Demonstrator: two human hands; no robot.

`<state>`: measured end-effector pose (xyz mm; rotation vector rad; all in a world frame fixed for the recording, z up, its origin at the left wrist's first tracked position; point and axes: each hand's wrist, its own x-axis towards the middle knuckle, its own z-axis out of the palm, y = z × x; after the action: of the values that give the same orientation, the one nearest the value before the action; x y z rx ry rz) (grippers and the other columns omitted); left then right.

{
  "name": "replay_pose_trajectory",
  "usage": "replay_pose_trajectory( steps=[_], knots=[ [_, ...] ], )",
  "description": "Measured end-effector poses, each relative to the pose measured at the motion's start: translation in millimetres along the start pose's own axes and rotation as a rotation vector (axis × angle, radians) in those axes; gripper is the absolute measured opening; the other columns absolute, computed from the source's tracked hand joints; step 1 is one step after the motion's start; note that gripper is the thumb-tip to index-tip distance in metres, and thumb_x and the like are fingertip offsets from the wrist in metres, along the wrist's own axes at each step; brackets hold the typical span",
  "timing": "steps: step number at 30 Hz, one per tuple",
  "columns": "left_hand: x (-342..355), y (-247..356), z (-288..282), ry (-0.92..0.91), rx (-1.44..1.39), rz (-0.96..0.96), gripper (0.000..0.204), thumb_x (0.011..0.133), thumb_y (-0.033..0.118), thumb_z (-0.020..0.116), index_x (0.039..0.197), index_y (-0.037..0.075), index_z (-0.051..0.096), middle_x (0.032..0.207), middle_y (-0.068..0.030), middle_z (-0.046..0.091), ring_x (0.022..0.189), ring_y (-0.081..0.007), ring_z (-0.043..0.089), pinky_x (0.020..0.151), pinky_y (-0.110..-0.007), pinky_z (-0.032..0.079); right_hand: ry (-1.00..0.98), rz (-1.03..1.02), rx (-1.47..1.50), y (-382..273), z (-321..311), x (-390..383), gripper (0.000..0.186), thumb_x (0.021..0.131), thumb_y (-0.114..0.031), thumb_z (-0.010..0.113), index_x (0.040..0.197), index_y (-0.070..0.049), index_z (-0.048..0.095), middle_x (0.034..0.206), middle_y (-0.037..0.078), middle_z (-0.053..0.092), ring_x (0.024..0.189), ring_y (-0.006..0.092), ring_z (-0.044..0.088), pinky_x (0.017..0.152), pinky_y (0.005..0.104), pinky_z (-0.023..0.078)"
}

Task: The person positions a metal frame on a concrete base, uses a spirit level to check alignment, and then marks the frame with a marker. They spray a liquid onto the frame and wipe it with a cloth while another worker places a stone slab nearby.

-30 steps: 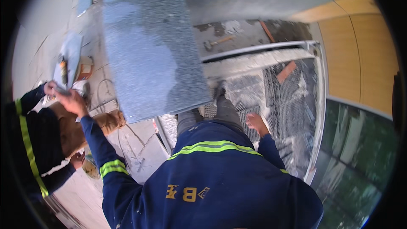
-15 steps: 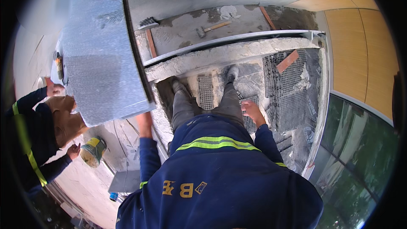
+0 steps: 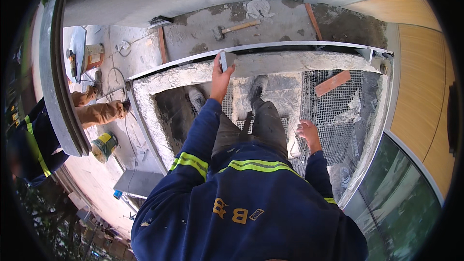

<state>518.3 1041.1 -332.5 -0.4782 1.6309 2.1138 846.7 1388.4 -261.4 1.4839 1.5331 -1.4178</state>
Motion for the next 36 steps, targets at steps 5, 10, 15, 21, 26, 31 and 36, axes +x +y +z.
replay_pose_trajectory(
  steps=[5,10,15,21,26,31,36],
  knots=[
    [27.8,-61.1,31.7,0.18,0.199,0.088,0.073,0.094,0.006,0.066,0.162,0.01,0.039,0.139,-0.0147,0.063,0.118,-0.0227,0.062,0.101,-0.034,0.049,-0.026,0.014,0.021,-36.4,-35.6,14.6,0.032,0.107,-0.019,0.052,0.132,-0.002,0.063,0.116,0.017,0.072,0.088,0.021,0.072,0.073,0.0328,0.059],
    [41.0,-71.6,15.0,0.283,0.498,-0.025,0.075,0.094,0.013,0.068,0.162,0.004,0.038,0.113,-0.0121,0.07,0.095,-0.0164,0.064,0.084,-0.032,0.053,-0.053,-0.003,0.067,-34.4,-28.0,31.0,0.031,0.107,-0.019,0.052,0.13,-0.002,0.063,0.115,0.017,0.072,0.092,0.0228,0.073,0.076,0.0335,0.059],
    [67.5,-66.2,11.8,0.313,1.099,-0.047,0.063,0.088,0.03,0.075,0.139,-0.003,0.06,0.106,-0.0192,0.074,0.096,-0.0225,0.074,0.083,-0.039,0.058,-0.124,0.059,0.034,-19.3,-21.8,46.1,0.03,0.107,-0.019,0.052,0.129,-0.002,0.063,0.115,0.016,0.073,0.092,0.0237,0.073,0.074,0.0333,0.058],
    [90.2,-57.3,16.8,0.349,0.775,-0.348,0.046,0.088,0.037,0.067,0.094,-0.008,0.075,0.079,-0.0213,0.077,0.067,-0.0306,0.078,0.071,-0.038,0.065,-0.112,0.082,0.025,-6.1,-18.5,48.8,0.033,0.105,-0.02,0.054,0.131,-0.002,0.063,0.113,0.017,0.074,0.088,0.0234,0.073,0.071,0.0335,0.058],
    [102.0,-67.6,7.2,0.319,0.881,-0.397,0.054,0.089,0.039,0.067,0.093,-0.014,0.073,0.078,-0.0226,0.077,0.067,-0.0294,0.078,0.076,-0.038,0.065,-0.127,0.072,0.073,-2.4,-18.4,47.7,0.031,0.104,-0.022,0.055,0.128,-0.004,0.064,0.111,0.016,0.074,0.087,0.0217,0.072,0.071,0.0335,0.058],
    [106.8,-75.6,-1.8,0.325,0.883,-0.381,0.055,0.089,0.04,0.067,0.095,-0.014,0.073,0.082,-0.025,0.077,0.07,-0.0308,0.079,0.079,-0.038,0.064,-0.115,0.098,0.107,3.4,-6.3,52.3,0.03,0.104,-0.023,0.056,0.126,-0.007,0.065,0.11,0.013,0.074,0.084,0.0194,0.072,0.071,0.0331,0.057],
    [103.4,-54.0,15.9,0.325,0.962,-0.419,0.064,0.085,0.049,0.07,0.105,-0.012,0.075,0.099,-0.0303,0.077,0.088,-0.0364,0.079,0.09,-0.042,0.06,-0.15,0.086,0.167,11.6,-0.9,56.5,0.029,0.104,-0.024,0.056,0.127,-0.007,0.065,0.108,0.011,0.075,0.084,0.0192,0.072,0.072,0.0333,0.057]
  ],
)
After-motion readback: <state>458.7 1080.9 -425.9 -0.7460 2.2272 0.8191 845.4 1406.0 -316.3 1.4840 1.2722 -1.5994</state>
